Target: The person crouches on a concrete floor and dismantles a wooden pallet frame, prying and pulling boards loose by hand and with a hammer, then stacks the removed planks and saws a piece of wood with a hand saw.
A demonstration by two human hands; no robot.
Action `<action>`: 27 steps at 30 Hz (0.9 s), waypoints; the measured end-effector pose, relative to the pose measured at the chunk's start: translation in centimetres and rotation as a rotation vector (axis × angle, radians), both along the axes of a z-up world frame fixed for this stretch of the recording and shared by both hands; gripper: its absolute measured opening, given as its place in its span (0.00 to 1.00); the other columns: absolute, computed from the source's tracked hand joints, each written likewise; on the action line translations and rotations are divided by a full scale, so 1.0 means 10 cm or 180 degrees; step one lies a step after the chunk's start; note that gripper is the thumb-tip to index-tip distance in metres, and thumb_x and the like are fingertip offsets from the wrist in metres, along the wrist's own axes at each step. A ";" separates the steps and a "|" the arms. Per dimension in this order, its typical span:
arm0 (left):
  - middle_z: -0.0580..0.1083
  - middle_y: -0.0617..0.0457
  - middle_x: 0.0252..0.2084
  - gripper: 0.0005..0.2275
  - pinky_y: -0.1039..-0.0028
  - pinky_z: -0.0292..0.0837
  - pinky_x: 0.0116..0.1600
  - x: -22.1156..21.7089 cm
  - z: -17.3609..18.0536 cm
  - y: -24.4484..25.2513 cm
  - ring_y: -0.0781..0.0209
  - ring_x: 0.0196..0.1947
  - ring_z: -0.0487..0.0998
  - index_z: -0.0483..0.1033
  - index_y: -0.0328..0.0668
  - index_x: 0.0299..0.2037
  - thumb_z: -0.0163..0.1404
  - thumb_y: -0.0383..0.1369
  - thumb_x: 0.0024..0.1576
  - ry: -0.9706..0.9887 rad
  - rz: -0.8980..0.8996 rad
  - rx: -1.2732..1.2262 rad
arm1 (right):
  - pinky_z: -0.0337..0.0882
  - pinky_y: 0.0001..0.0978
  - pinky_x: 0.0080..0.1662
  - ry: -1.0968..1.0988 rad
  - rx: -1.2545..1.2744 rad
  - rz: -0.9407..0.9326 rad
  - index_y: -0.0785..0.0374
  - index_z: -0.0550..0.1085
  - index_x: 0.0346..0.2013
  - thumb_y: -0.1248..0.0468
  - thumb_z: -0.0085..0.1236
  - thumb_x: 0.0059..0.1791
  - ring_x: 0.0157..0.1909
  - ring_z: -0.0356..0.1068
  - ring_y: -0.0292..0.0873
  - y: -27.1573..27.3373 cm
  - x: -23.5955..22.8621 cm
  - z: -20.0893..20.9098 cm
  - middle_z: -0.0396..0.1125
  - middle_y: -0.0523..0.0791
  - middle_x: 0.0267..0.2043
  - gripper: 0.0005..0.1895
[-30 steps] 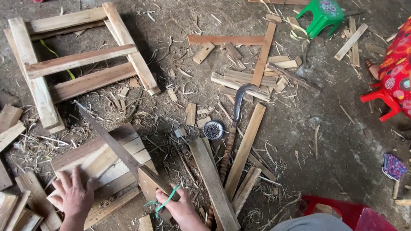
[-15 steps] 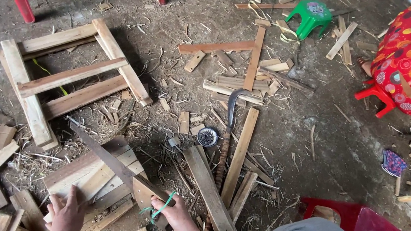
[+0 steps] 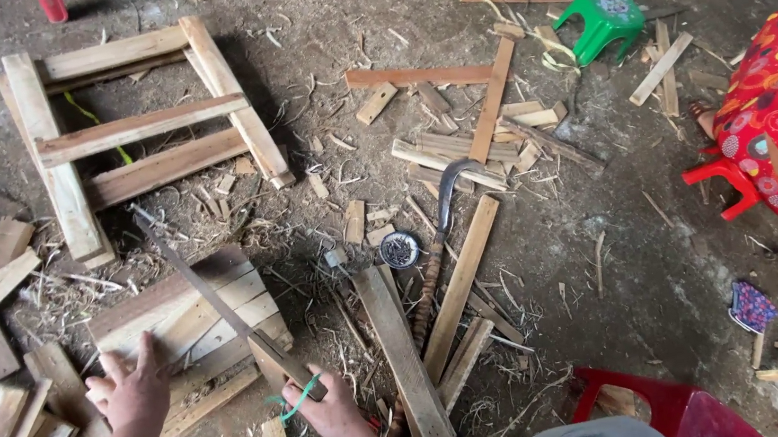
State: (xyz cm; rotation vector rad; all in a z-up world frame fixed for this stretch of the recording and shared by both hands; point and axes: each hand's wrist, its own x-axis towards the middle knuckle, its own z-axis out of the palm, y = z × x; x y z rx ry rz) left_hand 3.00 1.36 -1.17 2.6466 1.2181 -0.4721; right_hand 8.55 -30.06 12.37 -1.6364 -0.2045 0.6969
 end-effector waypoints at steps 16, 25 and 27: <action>0.29 0.58 0.82 0.35 0.53 0.68 0.70 0.08 0.58 -0.11 0.21 0.74 0.44 0.54 0.71 0.71 0.49 0.20 0.55 0.1427 -0.1693 0.0700 | 0.60 0.27 0.23 -0.1282 -0.0327 0.0844 0.63 0.69 0.35 0.65 0.57 0.52 0.19 0.61 0.37 0.19 -0.26 0.09 0.67 0.42 0.23 0.06; 0.32 0.57 0.82 0.32 0.51 0.59 0.74 0.08 0.62 -0.07 0.22 0.75 0.43 0.57 0.76 0.69 0.47 0.24 0.57 0.1438 -0.1840 0.0724 | 0.58 0.31 0.27 -0.1061 -0.0815 0.0791 0.57 0.66 0.28 0.53 0.56 0.55 0.22 0.54 0.36 0.07 -0.32 -0.49 0.55 0.37 0.21 0.17; 0.32 0.57 0.82 0.32 0.52 0.60 0.74 0.08 0.54 -0.08 0.23 0.75 0.43 0.56 0.75 0.69 0.47 0.24 0.57 0.1425 -0.1817 0.0716 | 0.56 0.30 0.24 -0.0950 -0.0699 0.0746 0.55 0.64 0.26 0.50 0.54 0.56 0.20 0.52 0.35 0.06 -0.29 -0.48 0.54 0.36 0.19 0.19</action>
